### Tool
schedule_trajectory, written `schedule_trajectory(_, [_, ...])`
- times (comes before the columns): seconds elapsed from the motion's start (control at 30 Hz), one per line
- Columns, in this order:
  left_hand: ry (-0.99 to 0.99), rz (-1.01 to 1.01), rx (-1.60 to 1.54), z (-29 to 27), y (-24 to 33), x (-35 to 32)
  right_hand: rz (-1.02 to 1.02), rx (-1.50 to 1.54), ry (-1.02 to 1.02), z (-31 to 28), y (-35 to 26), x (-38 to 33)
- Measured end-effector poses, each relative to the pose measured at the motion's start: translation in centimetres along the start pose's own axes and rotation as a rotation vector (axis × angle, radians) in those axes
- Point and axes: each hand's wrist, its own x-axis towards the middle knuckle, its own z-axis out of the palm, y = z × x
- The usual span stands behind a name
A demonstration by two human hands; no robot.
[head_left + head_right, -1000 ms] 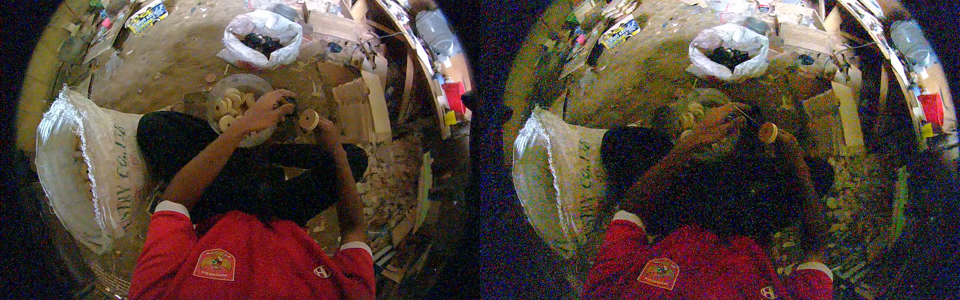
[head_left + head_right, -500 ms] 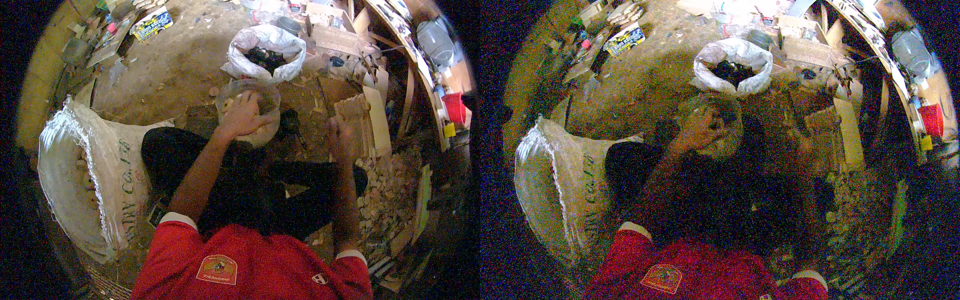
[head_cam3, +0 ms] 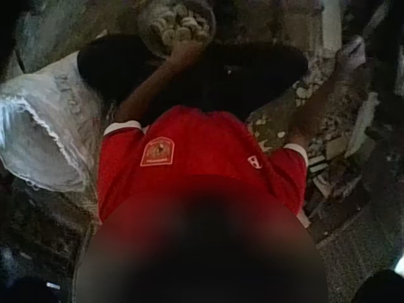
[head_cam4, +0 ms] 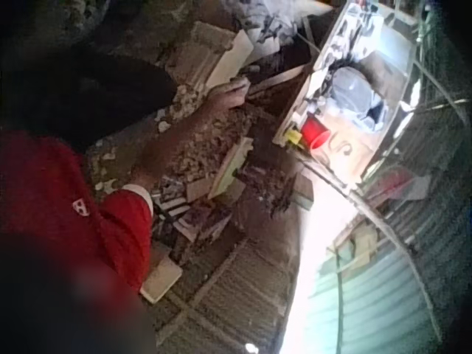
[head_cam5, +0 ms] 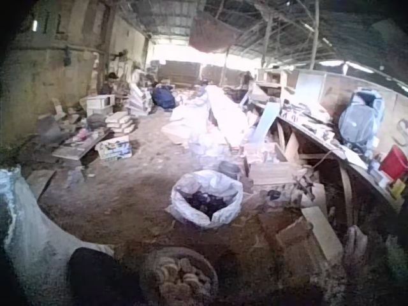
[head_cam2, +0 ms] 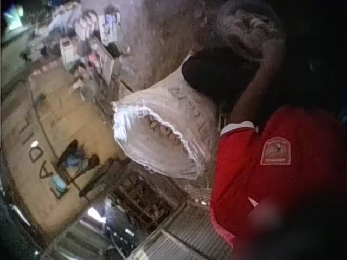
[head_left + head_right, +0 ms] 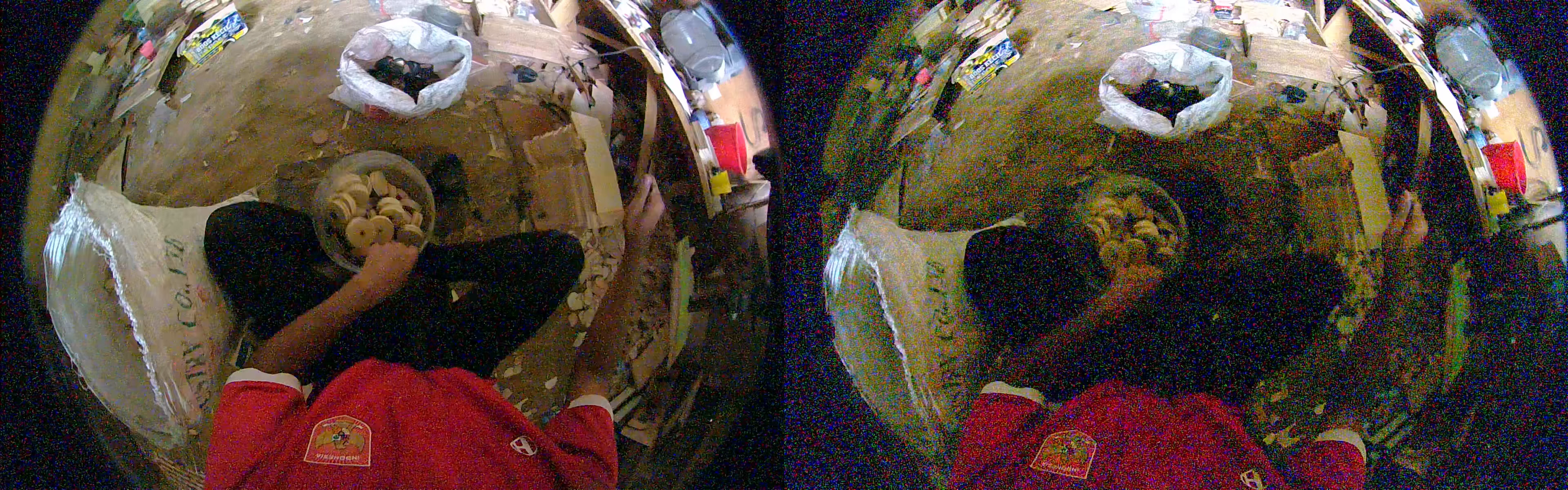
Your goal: The person sits on the floor and repeatedly picks up small wooden discs from a bowl, stacks them onto a metal rod, and uses a marker to color the edges of the stacked discs. The person handles the discs one at a time and occasionally inspects the stack before continuing.
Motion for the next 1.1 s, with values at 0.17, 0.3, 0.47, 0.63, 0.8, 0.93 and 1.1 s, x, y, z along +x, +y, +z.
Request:
schedule_trajectory(0.17, [0.177,-0.023,-0.064,1.8,2.3,-0.7,-0.045,0.013,0.074,-0.4,2.1,-0.6])
schedule_trajectory(0.3, [0.133,0.012,-0.088,2.2,2.6,-0.3,0.081,-0.048,-0.110,-0.2,1.8,-0.3])
schedule_trajectory(0.47, [0.124,0.045,-0.083,2.2,3.8,-1.4,-0.004,-0.019,-0.106,0.4,2.2,-1.0])
schedule_trajectory(0.63, [0.114,0.031,-0.113,0.2,2.6,-1.2,0.016,0.011,-0.094,1.5,2.5,-1.4])
schedule_trajectory(0.8, [-0.102,0.035,-0.161,0.0,3.1,0.2,-0.039,0.062,-0.115,2.1,1.6,-1.3])
schedule_trajectory(0.93, [-0.023,0.062,-0.164,0.0,4.4,0.1,-0.009,0.074,-0.108,1.8,1.9,-1.8])
schedule_trajectory(1.1, [-0.218,0.081,-0.174,-0.4,4.1,0.5,0.047,0.178,-0.028,2.5,3.3,-2.8])
